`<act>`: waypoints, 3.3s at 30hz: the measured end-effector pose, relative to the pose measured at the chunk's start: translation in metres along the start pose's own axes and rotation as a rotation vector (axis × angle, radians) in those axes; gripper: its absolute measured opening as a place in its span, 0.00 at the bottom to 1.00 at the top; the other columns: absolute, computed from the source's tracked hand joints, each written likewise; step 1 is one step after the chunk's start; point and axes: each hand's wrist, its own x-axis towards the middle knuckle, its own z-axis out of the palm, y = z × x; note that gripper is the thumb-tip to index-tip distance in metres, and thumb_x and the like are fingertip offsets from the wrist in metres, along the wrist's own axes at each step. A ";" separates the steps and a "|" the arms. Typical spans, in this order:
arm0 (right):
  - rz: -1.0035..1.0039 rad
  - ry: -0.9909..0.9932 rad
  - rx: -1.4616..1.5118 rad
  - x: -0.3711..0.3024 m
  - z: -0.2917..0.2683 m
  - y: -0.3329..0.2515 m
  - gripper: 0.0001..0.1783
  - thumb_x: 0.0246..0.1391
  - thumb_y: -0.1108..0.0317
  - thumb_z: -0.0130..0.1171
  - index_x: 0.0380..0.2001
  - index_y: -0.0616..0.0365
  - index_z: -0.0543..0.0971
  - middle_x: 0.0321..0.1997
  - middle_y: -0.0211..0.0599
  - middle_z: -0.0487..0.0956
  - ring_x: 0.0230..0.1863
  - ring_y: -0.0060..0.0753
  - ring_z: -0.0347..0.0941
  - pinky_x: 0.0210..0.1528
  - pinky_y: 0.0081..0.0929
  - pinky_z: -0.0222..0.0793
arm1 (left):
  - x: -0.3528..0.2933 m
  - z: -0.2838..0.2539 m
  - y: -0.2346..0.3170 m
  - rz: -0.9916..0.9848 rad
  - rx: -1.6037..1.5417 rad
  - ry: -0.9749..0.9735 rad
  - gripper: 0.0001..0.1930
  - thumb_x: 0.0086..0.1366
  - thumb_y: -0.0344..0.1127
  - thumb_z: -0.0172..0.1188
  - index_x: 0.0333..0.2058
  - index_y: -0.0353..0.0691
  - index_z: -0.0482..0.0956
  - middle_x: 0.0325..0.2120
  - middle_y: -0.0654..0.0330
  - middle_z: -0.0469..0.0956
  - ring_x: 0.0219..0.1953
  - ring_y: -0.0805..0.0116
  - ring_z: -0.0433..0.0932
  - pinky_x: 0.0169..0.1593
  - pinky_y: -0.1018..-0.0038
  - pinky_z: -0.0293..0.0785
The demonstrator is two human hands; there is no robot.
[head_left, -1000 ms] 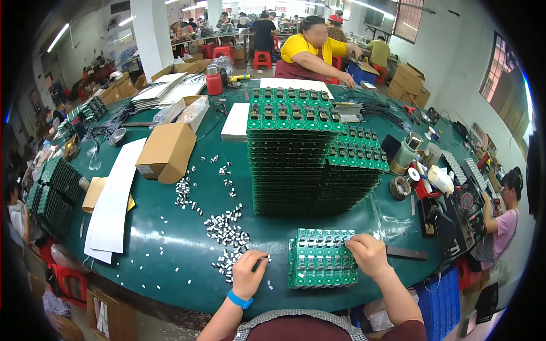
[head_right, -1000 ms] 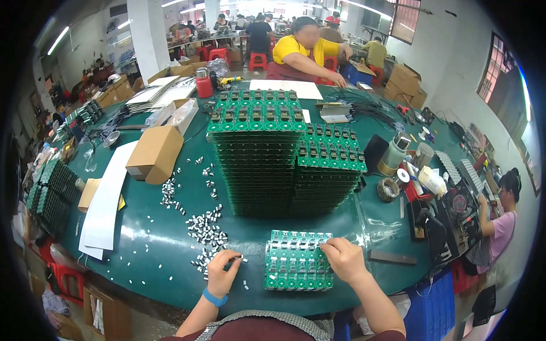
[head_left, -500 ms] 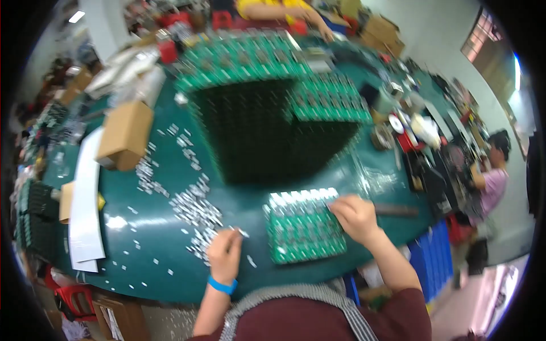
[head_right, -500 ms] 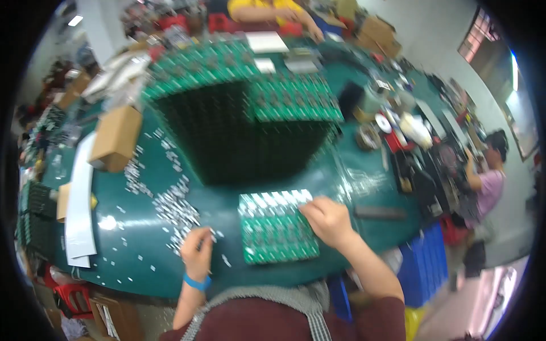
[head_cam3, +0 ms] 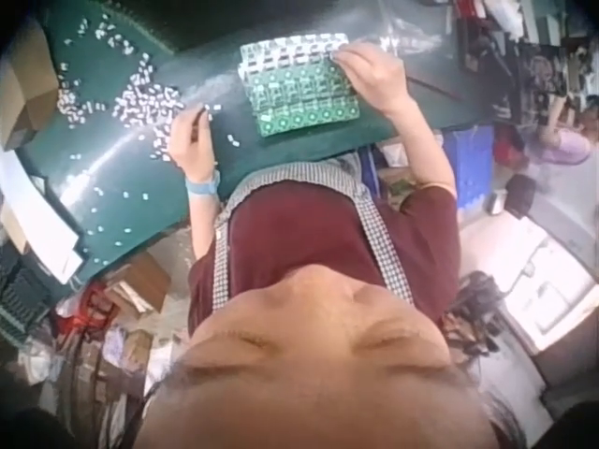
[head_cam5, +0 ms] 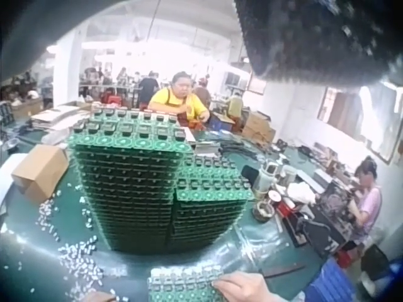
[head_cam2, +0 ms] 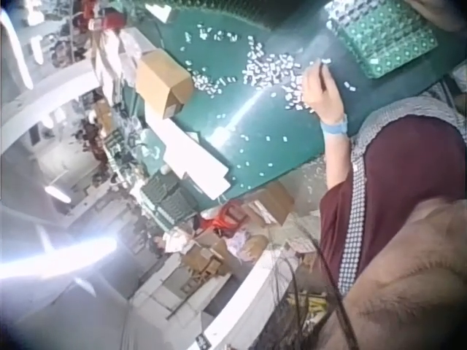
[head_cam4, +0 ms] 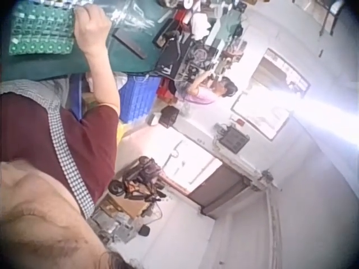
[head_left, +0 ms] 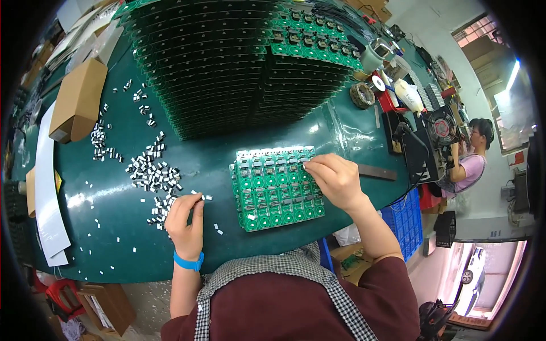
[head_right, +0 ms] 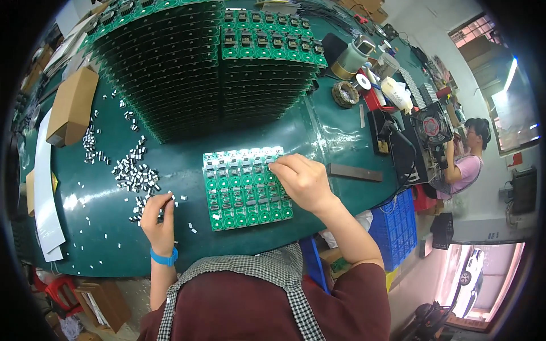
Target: The person attaches small components onto circuit boards by hand and stacks the assembled circuit boards on the workbench.
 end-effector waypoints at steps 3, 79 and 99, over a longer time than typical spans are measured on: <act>-0.031 -0.044 -0.041 0.000 -0.003 -0.001 0.09 0.39 0.78 0.63 0.29 0.59 0.80 0.30 0.33 0.78 0.28 0.33 0.77 0.27 0.26 0.74 | -0.001 0.000 0.001 0.004 0.009 0.001 0.07 0.55 0.19 0.61 0.34 0.31 0.78 0.29 0.53 0.78 0.31 0.61 0.77 0.36 0.73 0.73; 0.206 -0.187 0.935 -0.002 0.006 -0.094 0.12 0.40 0.77 0.68 0.32 0.61 0.79 0.33 0.36 0.77 0.33 0.31 0.76 0.33 0.25 0.73 | -0.006 0.009 0.058 0.325 -0.314 -0.371 0.08 0.47 0.24 0.66 0.29 0.37 0.78 0.28 0.58 0.77 0.30 0.61 0.79 0.31 0.70 0.74; 0.253 0.097 0.690 -0.009 -0.004 -0.086 0.11 0.36 0.80 0.69 0.28 0.62 0.81 0.30 0.39 0.81 0.30 0.34 0.79 0.33 0.24 0.75 | -0.003 0.005 0.064 0.420 -0.223 -0.295 0.08 0.45 0.22 0.66 0.27 0.36 0.78 0.25 0.58 0.80 0.28 0.62 0.80 0.29 0.73 0.74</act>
